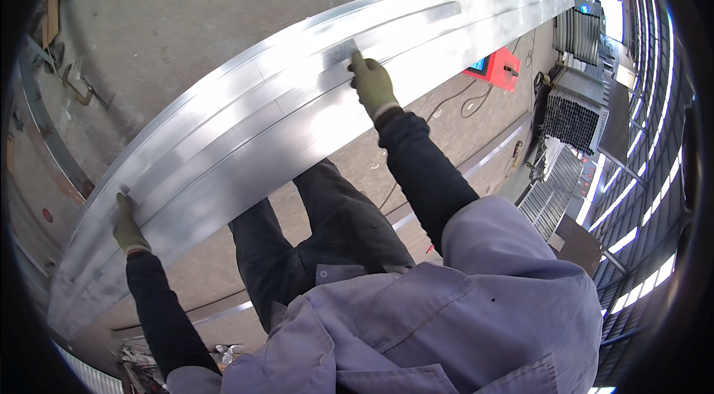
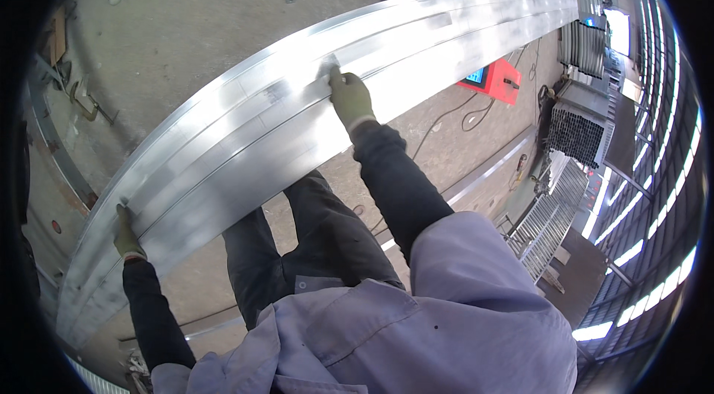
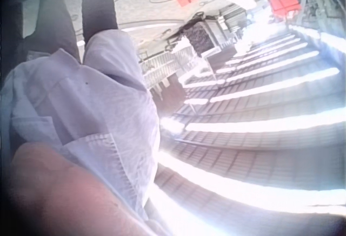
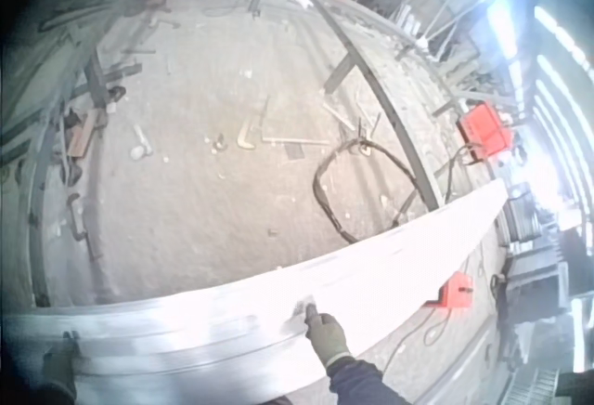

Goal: The person aligns and fastens long metal panels on a workbench using a handheld tool. They repeatedly position the panels, press them into place, and secure them along the seams.

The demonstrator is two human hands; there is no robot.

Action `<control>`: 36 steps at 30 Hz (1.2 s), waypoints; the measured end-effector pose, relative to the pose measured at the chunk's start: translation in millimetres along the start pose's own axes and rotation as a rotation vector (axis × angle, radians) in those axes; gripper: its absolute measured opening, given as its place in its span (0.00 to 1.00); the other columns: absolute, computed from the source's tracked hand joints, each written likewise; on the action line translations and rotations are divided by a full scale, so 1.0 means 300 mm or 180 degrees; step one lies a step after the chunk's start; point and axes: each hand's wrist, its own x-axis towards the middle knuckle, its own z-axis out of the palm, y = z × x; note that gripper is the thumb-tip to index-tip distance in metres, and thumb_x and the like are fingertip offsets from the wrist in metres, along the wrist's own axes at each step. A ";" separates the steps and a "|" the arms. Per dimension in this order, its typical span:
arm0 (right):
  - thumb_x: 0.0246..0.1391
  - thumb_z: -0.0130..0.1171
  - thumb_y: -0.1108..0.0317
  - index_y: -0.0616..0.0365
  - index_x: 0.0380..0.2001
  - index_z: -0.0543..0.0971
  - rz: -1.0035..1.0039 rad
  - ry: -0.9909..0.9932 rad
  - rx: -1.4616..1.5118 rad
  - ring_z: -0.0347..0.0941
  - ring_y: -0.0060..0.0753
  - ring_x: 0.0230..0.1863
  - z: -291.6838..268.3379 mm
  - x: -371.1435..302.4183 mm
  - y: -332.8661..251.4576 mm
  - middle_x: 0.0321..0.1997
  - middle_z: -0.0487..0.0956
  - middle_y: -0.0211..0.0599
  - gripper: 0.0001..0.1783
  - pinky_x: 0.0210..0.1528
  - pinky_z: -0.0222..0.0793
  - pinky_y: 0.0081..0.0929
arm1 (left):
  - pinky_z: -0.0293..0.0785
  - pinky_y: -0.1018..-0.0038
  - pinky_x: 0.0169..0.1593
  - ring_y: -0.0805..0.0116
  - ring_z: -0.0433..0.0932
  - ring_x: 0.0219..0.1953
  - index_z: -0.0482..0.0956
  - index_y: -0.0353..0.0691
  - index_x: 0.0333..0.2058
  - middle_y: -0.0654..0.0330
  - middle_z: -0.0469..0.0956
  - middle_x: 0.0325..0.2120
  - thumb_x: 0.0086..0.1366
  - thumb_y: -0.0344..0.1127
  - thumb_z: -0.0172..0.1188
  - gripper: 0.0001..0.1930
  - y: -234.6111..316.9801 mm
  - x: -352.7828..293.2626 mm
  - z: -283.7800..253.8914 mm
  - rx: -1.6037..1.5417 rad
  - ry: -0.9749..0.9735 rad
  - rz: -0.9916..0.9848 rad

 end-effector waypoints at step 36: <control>0.66 0.60 0.35 0.43 0.24 0.76 0.0545 -0.0318 0.2229 0.54 0.17 0.12 -0.184 -1.222 0.603 0.16 0.59 0.17 0.27 0.14 0.50 0.22 | 0.80 0.63 0.45 0.68 0.76 0.38 0.79 0.43 0.43 0.65 0.75 0.34 0.70 0.51 0.67 0.18 -0.867 -0.782 -0.685 -0.3401 -0.0755 -0.0240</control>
